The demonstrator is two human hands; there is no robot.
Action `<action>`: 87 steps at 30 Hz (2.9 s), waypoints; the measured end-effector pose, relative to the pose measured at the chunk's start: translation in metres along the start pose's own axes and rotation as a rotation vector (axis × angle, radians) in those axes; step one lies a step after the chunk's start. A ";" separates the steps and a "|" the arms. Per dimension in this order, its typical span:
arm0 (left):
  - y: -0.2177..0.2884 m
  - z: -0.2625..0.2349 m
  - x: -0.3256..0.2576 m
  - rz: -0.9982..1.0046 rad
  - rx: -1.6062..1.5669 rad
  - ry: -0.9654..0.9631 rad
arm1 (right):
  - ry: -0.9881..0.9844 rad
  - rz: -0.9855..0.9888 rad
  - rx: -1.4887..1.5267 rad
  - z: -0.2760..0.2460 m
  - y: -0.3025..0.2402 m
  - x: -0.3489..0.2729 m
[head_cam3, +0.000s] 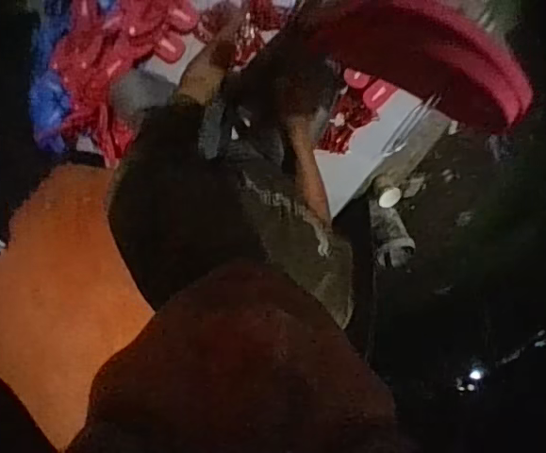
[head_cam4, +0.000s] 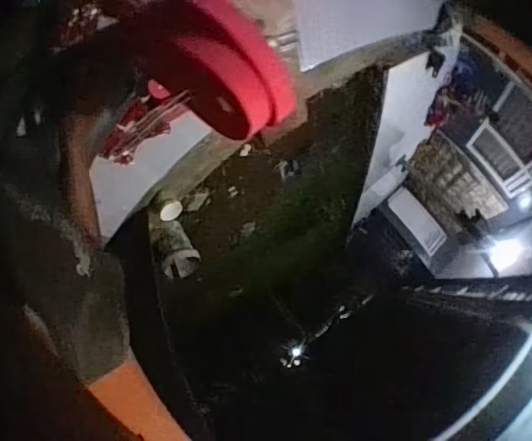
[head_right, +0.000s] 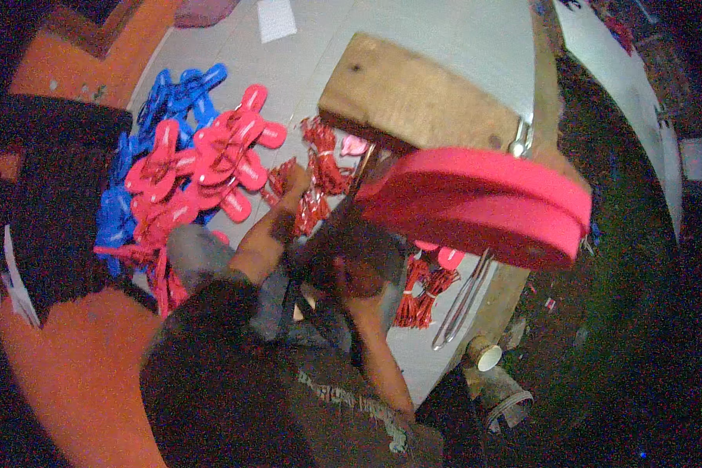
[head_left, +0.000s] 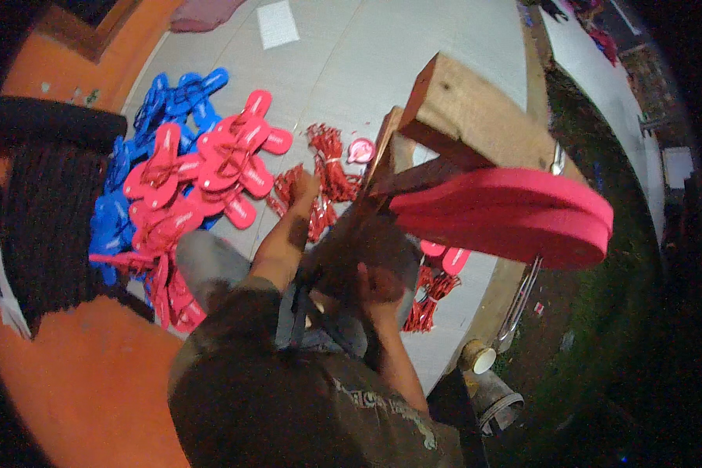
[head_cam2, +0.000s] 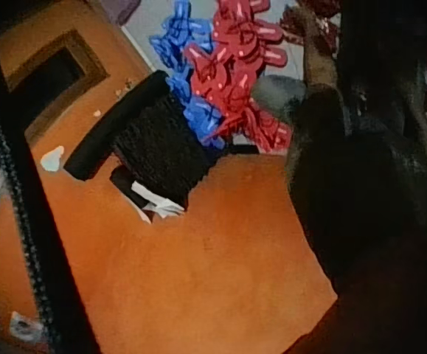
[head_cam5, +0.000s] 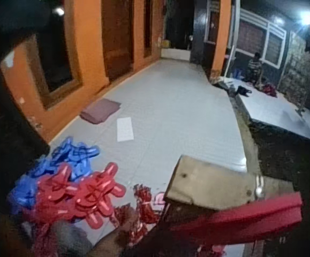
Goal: The person attaches straps to sandal soles by hand and using a small wire tool to pull the straps through the pre-drilled holes in the soles.
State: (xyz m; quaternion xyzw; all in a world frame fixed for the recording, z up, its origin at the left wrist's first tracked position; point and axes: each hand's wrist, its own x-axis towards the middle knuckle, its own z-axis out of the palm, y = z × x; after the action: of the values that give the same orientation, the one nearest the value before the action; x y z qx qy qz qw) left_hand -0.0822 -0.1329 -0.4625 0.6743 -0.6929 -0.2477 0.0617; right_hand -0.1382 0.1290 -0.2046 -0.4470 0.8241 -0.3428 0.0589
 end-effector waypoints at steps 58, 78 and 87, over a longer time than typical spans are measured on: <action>-0.011 -0.433 -0.315 0.425 -0.178 -1.155 | -0.743 0.401 0.732 -0.231 -0.030 -0.004; 0.100 -0.268 -0.323 1.043 -0.626 -0.563 | 0.047 0.334 0.801 -0.121 -0.033 -0.027; 0.108 -0.257 -0.326 0.452 -0.790 -1.077 | -0.057 0.272 0.568 -0.130 -0.039 -0.035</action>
State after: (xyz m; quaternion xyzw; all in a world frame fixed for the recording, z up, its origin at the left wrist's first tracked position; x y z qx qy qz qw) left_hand -0.0448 0.1119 -0.1122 0.2245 -0.6085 -0.7611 0.0003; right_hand -0.1423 0.2085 -0.0894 -0.3081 0.7456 -0.5355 0.2499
